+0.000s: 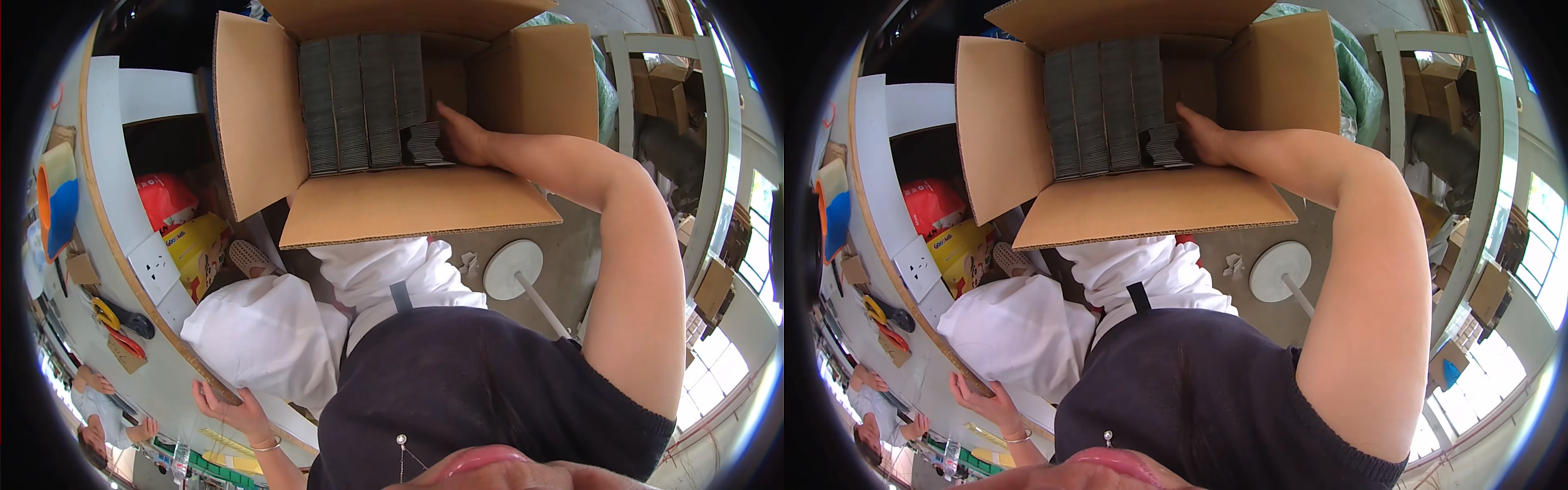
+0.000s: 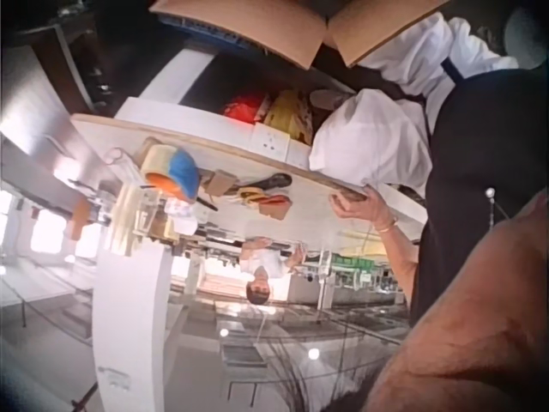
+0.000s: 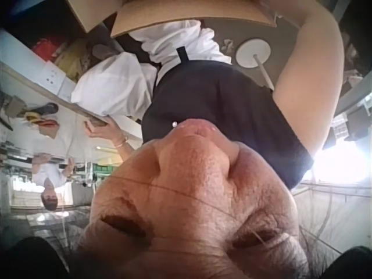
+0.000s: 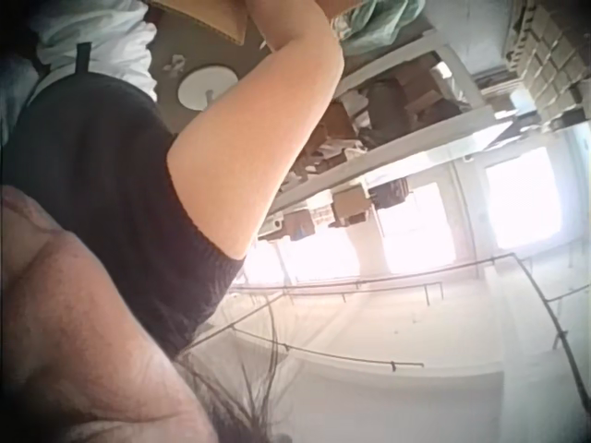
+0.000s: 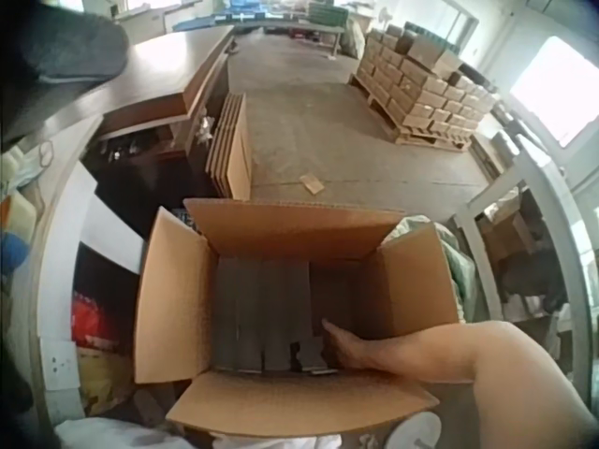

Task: The recorder cuts cardboard separators with scissors and organizes small metal heatsink fins into a shipping box.

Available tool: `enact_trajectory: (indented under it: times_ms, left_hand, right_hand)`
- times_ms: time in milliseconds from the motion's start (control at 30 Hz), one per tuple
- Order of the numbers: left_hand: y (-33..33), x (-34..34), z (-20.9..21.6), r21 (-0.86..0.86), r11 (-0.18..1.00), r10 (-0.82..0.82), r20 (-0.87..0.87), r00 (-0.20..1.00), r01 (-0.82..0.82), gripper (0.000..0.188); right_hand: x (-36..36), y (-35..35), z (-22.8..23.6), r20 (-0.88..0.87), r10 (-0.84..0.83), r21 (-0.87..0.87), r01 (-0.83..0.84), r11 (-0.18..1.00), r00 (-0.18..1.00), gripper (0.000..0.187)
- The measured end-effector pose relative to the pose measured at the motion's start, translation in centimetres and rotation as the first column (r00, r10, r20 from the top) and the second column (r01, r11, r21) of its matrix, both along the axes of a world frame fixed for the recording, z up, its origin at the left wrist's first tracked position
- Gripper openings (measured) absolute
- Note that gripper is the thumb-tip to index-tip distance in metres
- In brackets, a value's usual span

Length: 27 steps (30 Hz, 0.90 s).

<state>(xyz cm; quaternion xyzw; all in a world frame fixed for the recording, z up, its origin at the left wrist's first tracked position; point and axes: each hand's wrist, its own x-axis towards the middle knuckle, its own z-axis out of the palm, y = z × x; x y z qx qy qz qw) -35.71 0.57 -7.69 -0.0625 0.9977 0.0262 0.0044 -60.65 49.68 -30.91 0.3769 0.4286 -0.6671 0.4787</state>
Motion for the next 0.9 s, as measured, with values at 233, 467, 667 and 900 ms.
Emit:
enact_trajectory:
  times_ms: [233, 467, 667, 900]
  left_hand:
    - [-0.1, -0.1, -0.3, 0.050, 0.999, -0.003, -0.060, 0.998, 0.006, 0.058]
    - [-0.1, -0.1, 0.1, 0.027, 1.000, -0.016, 0.016, 1.000, 0.016, 0.061]
    - [0.1, -0.4, 0.3, 0.032, 0.999, -0.011, 0.013, 1.000, 0.011, 0.063]
    - [0.0, -0.1, -0.1, 0.073, 0.997, -0.005, 0.011, 1.000, 0.004, 0.062]
  right_hand:
    - [-0.4, -1.5, -1.9, -0.042, -0.121, 0.004, 0.121, 0.993, 0.992, 0.085]
    - [-0.5, -2.6, -2.6, -0.038, -0.197, 0.048, 0.199, 0.979, 0.980, 0.073]
    - [0.5, -1.7, -10.4, 0.020, 0.019, 0.473, -0.026, 0.880, 1.000, 0.049]
    - [-0.2, -2.1, -9.0, 0.058, -0.170, 0.241, 0.151, 0.959, 0.984, 0.031]
